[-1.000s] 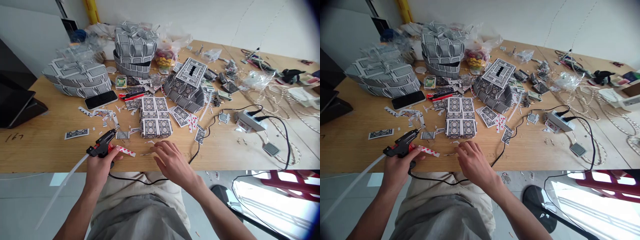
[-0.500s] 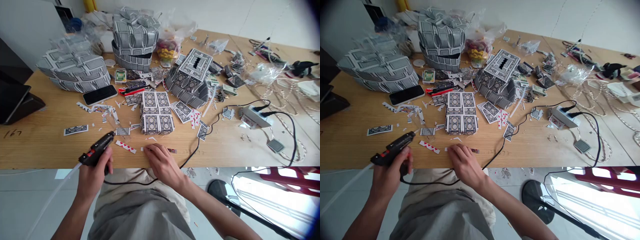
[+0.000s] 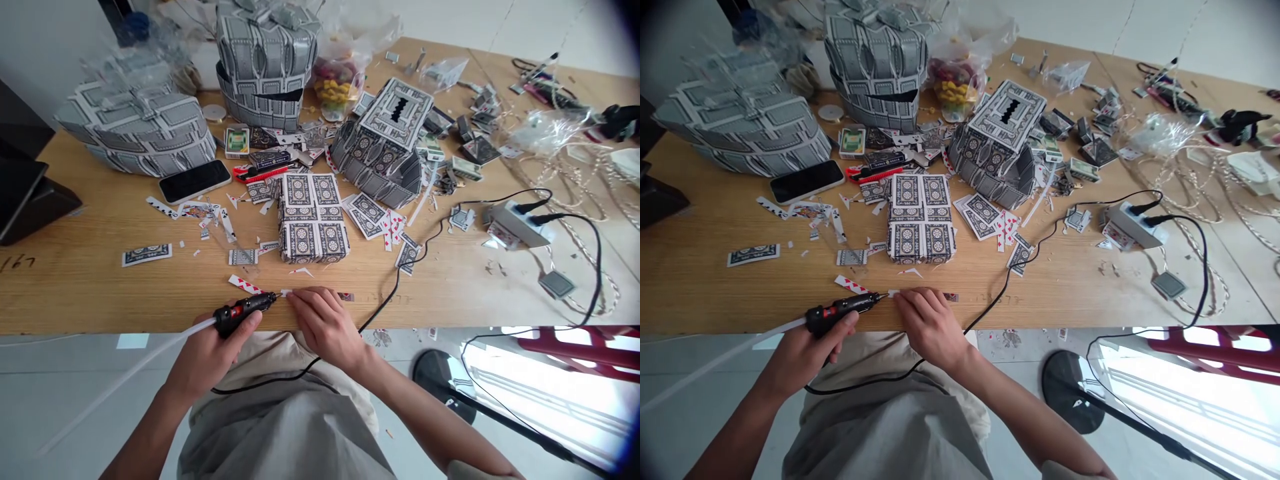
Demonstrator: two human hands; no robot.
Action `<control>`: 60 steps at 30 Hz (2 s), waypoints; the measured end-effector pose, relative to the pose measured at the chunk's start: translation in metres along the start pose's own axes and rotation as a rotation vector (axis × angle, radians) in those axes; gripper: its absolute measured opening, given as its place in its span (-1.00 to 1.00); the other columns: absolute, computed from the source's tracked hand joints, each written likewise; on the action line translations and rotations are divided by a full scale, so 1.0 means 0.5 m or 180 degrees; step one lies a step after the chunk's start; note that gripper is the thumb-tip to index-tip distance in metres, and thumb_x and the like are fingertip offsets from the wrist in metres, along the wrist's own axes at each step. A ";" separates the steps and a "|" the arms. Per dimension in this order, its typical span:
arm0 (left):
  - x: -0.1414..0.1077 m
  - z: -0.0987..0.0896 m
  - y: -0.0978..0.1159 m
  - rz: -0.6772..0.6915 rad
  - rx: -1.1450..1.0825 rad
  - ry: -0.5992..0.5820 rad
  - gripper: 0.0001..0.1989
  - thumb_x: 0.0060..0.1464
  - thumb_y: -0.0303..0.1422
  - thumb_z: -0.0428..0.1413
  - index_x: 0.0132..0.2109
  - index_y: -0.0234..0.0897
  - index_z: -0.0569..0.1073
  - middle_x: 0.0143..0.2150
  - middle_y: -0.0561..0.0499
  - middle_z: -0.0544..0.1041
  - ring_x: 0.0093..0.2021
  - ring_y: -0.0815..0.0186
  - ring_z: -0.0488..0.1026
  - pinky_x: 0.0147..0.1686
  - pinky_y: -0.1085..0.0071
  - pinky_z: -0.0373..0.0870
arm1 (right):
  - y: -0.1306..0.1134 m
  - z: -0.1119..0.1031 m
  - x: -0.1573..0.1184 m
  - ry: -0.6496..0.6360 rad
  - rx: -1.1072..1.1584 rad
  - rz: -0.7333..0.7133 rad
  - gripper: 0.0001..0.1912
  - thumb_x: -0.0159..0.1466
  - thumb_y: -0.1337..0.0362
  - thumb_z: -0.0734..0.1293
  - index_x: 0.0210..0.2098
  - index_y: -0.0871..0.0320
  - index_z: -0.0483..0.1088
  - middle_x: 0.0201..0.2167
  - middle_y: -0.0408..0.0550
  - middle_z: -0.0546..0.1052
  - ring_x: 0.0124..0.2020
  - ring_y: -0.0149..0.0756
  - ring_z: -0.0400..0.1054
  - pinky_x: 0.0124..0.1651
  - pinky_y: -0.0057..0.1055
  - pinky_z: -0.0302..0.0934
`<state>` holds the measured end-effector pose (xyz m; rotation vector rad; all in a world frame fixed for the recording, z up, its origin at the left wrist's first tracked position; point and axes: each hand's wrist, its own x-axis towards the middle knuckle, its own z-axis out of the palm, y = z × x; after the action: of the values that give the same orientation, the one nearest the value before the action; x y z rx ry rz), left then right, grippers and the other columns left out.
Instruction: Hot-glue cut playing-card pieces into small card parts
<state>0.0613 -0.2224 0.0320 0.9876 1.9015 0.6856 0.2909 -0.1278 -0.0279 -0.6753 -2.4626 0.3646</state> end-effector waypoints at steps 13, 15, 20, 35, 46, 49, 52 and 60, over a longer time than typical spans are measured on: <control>0.012 -0.002 -0.015 0.0274 0.0484 0.0029 -0.47 0.28 0.21 0.11 -0.23 -0.12 0.68 -0.69 0.07 0.42 -0.58 0.11 0.46 -0.50 0.32 0.33 | 0.003 0.004 -0.008 -0.0028 -0.0005 0.0043 -0.60 0.47 0.47 0.31 0.27 0.28 0.47 0.08 0.19 0.66 0.03 -0.01 0.51 0.04 -0.07 0.43; 0.011 -0.003 -0.010 0.0273 0.0527 0.0016 -0.46 0.29 0.21 0.09 -0.23 -0.13 0.67 -0.69 0.08 0.42 -0.59 0.12 0.44 -0.50 0.32 0.33 | 0.003 0.005 -0.009 -0.0038 0.0004 0.0045 -0.60 0.48 0.46 0.31 0.28 0.27 0.47 0.08 0.19 0.66 0.04 0.00 0.51 0.04 -0.05 0.44; 0.012 -0.005 -0.003 0.0249 0.0542 -0.0010 -0.47 0.29 0.21 0.09 -0.27 -0.12 0.63 -0.68 0.08 0.42 -0.59 0.14 0.42 -0.50 0.33 0.33 | 0.004 0.007 -0.010 -0.0023 0.0003 0.0050 -0.58 0.50 0.44 0.28 0.31 0.22 0.46 0.08 0.17 0.66 0.04 -0.01 0.51 0.06 -0.06 0.45; 0.009 -0.022 0.000 0.0156 -0.0966 0.0299 -0.53 0.13 0.13 0.29 -0.32 -0.22 0.54 -0.42 -0.01 0.56 -0.49 0.27 0.46 -0.42 0.34 0.45 | 0.003 0.011 -0.009 0.0151 0.0095 0.0092 -0.63 0.51 0.43 0.29 0.26 0.19 0.49 0.07 0.16 0.68 0.05 -0.05 0.54 0.07 -0.08 0.47; 0.083 -0.034 -0.032 -0.0174 -0.1094 0.1288 -0.59 -0.08 -0.08 0.47 -0.22 -0.21 0.55 0.08 0.03 0.67 -0.51 0.46 0.41 -0.54 0.42 0.40 | 0.000 0.009 -0.005 0.0251 0.0056 0.0085 -0.71 0.50 0.45 0.32 0.17 0.25 0.51 0.03 0.14 0.69 0.00 -0.06 0.55 0.03 -0.11 0.47; 0.092 -0.033 -0.041 -0.0245 -0.1076 0.1320 -0.60 -0.04 -0.06 0.46 -0.19 -0.22 0.59 -0.11 0.05 0.68 -0.49 0.41 0.43 -0.49 0.42 0.42 | 0.001 0.009 -0.005 0.0238 0.0069 0.0097 -0.71 0.51 0.45 0.32 0.18 0.24 0.50 0.04 0.15 0.69 0.01 -0.06 0.55 0.03 -0.11 0.47; 0.090 -0.043 -0.047 -0.0335 -0.1138 0.1449 -0.60 0.01 -0.02 0.45 -0.24 -0.24 0.60 -0.41 0.10 0.57 -0.47 0.37 0.43 -0.44 0.44 0.42 | 0.002 0.011 -0.006 0.0263 0.0105 0.0124 -0.71 0.50 0.45 0.31 0.17 0.22 0.49 0.04 0.17 0.67 0.00 -0.07 0.56 0.02 -0.11 0.48; 0.065 -0.091 -0.025 -0.0560 -0.2962 0.0889 -0.52 -0.23 -0.18 0.56 -0.23 -0.26 0.54 -0.36 0.08 0.50 -0.40 0.38 0.42 -0.47 0.51 0.45 | 0.003 0.012 -0.014 0.0578 0.0253 0.0301 -0.66 0.49 0.48 0.30 0.20 0.13 0.47 -0.04 0.15 0.60 -0.04 -0.11 0.56 0.00 -0.17 0.53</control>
<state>0.0069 -0.2052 0.0297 0.1342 1.5630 1.4639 0.2930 -0.1310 -0.0363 -0.7586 -2.2384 0.4164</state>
